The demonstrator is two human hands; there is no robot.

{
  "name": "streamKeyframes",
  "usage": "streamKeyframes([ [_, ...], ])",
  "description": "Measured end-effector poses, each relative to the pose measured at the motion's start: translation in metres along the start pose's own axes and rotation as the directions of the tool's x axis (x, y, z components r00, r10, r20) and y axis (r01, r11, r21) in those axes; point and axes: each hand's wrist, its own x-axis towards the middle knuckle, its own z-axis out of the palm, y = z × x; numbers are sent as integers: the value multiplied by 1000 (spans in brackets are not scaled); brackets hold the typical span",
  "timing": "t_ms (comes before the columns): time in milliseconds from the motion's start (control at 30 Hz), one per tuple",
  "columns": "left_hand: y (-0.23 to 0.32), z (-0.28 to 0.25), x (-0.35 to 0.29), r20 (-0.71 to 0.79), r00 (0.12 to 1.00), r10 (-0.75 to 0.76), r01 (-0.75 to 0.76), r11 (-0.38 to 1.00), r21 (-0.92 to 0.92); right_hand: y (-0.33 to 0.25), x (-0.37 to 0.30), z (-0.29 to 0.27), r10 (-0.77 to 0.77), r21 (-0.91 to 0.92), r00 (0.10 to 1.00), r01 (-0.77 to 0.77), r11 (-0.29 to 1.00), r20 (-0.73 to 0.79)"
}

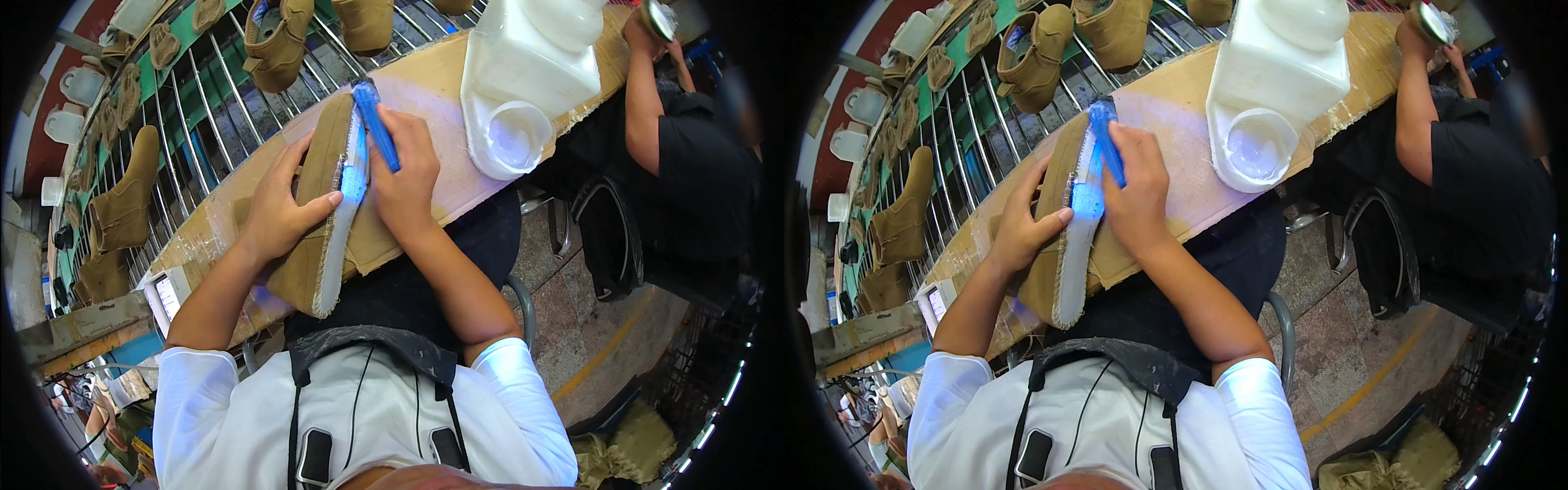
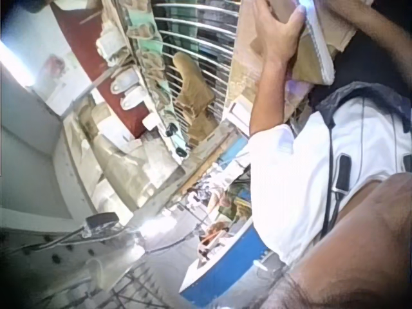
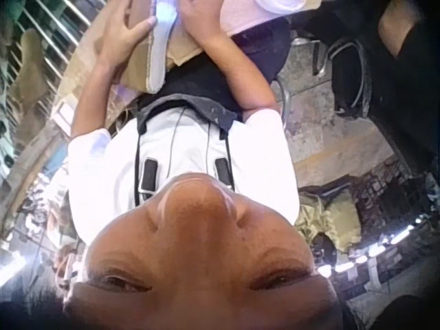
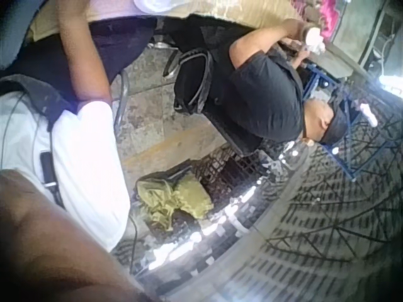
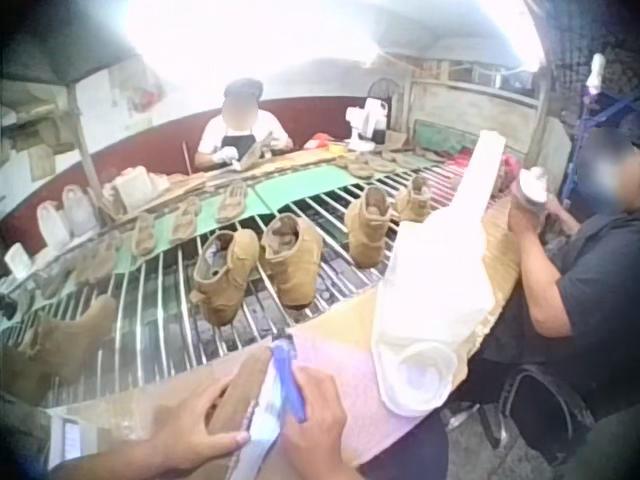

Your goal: The person applies adhesive to the edges and soles of shoes using a brush, then places the shoes back onto a conveyor belt.

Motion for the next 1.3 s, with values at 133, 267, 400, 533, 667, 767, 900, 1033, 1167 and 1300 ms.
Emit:
streamKeyframes([
  [133, 7, 3, 2, -5, 1000, -14, 14, 999, -33, -4, -1, -3, -55, -12, 997, 56, 998, 55],
  [267, 8, 2, 3, -9, 1000, -16, 16, 1000, -24, -10, -2, -11, -76, -50, 990, 82, 995, 121],
  [400, 3, 2, 3, -2, 999, -37, 37, 998, -50, -22, -10, -23, -125, -42, 980, 133, 990, 155],
  [533, 3, 3, 4, 19, 998, -53, 54, 996, -70, -37, -26, -41, -82, -28, 973, 91, 996, 215],
  [667, 5, 0, 1, 23, 996, -85, 87, 992, -94, -49, -42, -78, 152, 125, 933, -202, 971, 326],
  [767, 7, -1, 1, 32, 993, -114, 117, 984, -136, -33, -58, -87, 576, 554, 749, -646, 524, 329],
  [900, 5, 1, 1, 22, 996, -89, 91, 984, -153, -31, -44, -79, 619, 790, 704, -576, 209, 349],
  [1033, 6, 0, -1, -1, 997, -74, 73, 985, -154, -24, -40, -67, 620, 798, 713, -560, 224, 327],
  [1167, 4, -1, 0, -3, 999, -41, 40, 989, -144, -13, -25, -43, 478, 480, 875, -454, 750, 81],
  [1300, 1, 0, 0, -20, 999, -46, 43, 989, -139, -13, 7, -11, -8, -19, 1000, 9, 1000, 8],
])
